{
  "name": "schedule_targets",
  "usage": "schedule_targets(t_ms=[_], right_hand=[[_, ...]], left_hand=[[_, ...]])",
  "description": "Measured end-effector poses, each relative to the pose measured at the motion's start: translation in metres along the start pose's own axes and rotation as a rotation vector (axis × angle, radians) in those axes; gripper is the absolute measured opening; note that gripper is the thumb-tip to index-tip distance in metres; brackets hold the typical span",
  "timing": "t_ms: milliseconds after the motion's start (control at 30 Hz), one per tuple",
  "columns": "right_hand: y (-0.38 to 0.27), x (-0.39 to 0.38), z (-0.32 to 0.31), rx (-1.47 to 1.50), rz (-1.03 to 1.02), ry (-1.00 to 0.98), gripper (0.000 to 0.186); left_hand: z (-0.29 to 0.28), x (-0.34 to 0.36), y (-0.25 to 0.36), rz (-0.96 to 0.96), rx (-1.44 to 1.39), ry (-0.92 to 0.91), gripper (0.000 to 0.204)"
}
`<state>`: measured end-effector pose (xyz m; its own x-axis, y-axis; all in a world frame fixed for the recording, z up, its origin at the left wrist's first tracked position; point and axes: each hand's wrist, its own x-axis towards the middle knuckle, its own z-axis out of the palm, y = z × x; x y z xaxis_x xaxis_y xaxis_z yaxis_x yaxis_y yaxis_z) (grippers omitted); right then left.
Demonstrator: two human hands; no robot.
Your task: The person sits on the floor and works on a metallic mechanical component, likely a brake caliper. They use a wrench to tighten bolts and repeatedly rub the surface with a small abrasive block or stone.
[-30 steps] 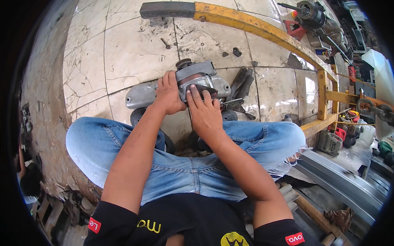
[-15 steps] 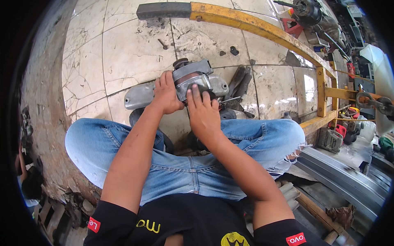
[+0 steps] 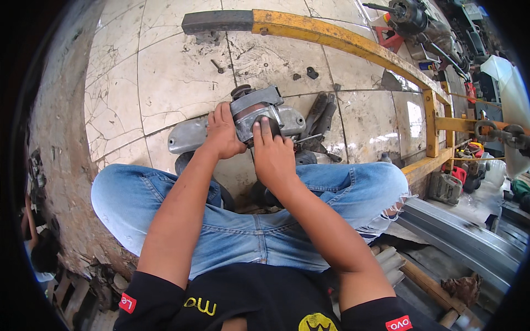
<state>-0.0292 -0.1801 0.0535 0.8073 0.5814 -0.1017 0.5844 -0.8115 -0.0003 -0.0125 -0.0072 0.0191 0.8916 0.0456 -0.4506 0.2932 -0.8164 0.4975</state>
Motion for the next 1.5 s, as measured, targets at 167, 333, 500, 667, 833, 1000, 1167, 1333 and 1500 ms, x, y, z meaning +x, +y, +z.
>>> schedule_targets(t_ms=[167,333,500,667,833,1000,1167,1333,1500], right_hand=[[0.005,0.001,-0.007,0.122,0.021,-0.092,0.07],[0.003,0.0,-0.012,0.164,0.049,-0.172,0.078],[0.009,0.006,-0.007,0.187,0.062,-0.162,0.081],[0.006,-0.011,-0.008,0.205,0.032,-0.193,0.07],[0.01,0.004,-0.006,0.227,0.075,-0.18,0.075],[0.009,-0.013,-0.003,0.228,-0.015,-0.148,0.084],[0.009,0.01,-0.005,0.2,0.069,-0.199,0.083],[0.012,-0.004,-0.006,0.205,0.014,-0.18,0.079],[0.011,0.018,-0.014,0.136,0.069,-0.176,0.06]], left_hand=[[0.007,0.005,-0.004,-0.031,-0.046,0.012,0.127],[0.001,0.001,0.0,-0.022,0.02,-0.018,0.125],[0.01,0.005,-0.004,-0.032,-0.045,0.035,0.128],[0.017,0.006,-0.013,-0.016,-0.03,0.086,0.127],[0.008,0.005,-0.003,-0.025,-0.061,0.017,0.127],[0.011,0.004,-0.012,-0.013,0.017,0.032,0.124],[0.012,0.002,-0.009,0.004,-0.001,0.046,0.123],[0.015,0.003,-0.009,-0.011,0.041,0.064,0.124],[0.018,0.005,-0.01,-0.023,-0.027,0.089,0.126]])
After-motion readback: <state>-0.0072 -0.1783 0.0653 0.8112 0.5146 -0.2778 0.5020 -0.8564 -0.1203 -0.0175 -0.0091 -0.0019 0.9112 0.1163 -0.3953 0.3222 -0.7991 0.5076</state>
